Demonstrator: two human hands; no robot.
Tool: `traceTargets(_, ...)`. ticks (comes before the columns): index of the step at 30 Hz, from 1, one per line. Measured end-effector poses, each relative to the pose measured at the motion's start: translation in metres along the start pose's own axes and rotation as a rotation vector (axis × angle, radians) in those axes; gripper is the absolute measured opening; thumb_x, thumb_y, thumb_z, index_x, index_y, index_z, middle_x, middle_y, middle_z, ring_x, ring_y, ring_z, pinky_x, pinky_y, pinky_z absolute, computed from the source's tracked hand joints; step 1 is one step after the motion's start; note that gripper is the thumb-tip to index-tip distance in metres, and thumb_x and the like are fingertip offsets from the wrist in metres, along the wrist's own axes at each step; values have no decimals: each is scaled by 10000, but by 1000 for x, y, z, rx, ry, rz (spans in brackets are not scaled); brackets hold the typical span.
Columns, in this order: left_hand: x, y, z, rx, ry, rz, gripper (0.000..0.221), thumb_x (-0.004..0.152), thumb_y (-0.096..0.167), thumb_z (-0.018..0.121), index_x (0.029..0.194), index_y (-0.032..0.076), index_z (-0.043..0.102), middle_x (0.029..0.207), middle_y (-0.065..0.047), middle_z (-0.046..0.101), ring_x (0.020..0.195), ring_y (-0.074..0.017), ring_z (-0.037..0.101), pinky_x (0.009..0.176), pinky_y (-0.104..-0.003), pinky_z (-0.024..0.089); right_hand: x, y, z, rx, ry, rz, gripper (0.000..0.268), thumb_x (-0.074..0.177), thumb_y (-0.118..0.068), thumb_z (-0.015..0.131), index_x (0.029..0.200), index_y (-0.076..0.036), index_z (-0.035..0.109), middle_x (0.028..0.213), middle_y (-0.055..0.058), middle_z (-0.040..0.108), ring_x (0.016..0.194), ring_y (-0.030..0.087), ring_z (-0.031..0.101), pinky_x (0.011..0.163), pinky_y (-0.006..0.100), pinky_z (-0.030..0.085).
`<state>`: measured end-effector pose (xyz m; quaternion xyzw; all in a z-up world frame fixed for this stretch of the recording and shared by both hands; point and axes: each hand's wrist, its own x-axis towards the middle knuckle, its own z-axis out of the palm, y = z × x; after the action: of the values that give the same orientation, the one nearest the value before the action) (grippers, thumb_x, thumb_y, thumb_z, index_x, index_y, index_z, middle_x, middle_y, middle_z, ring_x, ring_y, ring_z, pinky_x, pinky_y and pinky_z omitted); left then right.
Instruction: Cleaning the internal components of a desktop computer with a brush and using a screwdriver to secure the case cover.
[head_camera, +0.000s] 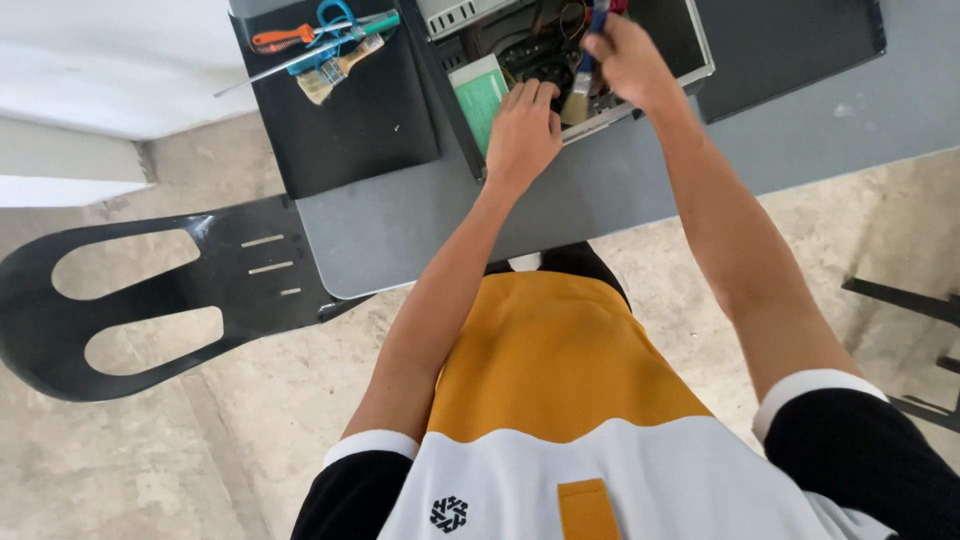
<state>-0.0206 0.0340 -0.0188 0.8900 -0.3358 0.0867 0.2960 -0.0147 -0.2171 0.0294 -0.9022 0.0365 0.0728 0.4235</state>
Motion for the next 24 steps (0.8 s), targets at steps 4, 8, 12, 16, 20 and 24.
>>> traceTargets(4,1,1,0,-15,6,4,205,1166,32,684,1332,64,800,1232,-125,772,1204,-342,762,1102,-512,685,2,-26,-1,-154,-294,97,393,1424,-301,540,1548,37,698,1542,272,825,1253,488,787,964,619,561)
traceTargets(8,-1,-1,-4,-28,-31,-16,209,1191,54,671,1357,43,797,1264,-151,767,1215,-362,748,1104,-531,665,10,-9,2,60,-126,152,292,1432,-317,545,1246,-124,660,946,87,541,816,244,460,790,473,380)
traceTargets(12,0,4,-6,7,-30,-50,223,1167,42,673,1344,23,807,1262,-150,770,1207,-352,743,1061,-504,674,8,-49,-2,-49,-431,183,303,1432,-318,506,1222,-151,648,840,57,502,704,213,376,737,461,336)
traceTargets(16,8,-3,-18,-58,-26,-59,214,1195,10,679,1334,20,842,1250,-172,804,1201,-376,760,1080,-546,686,18,-34,-9,331,-226,64,400,1443,-439,460,1240,-151,649,950,32,575,729,167,431,767,390,458)
traceTargets(20,0,6,-9,-85,-24,-65,167,1177,10,664,1255,49,807,1200,-149,777,1148,-361,738,995,-525,664,5,-31,-13,245,-305,49,226,1425,-314,515,1339,-138,629,1164,127,808,802,207,515,783,419,486)
traceTargets(24,-3,5,-10,-76,-3,-58,181,1183,-3,654,1274,43,804,1233,-149,769,1204,-372,740,1061,-542,662,4,-34,-9,178,-259,-48,161,1411,-245,571,1416,-153,704,1290,94,843,1034,233,705,909,452,574)
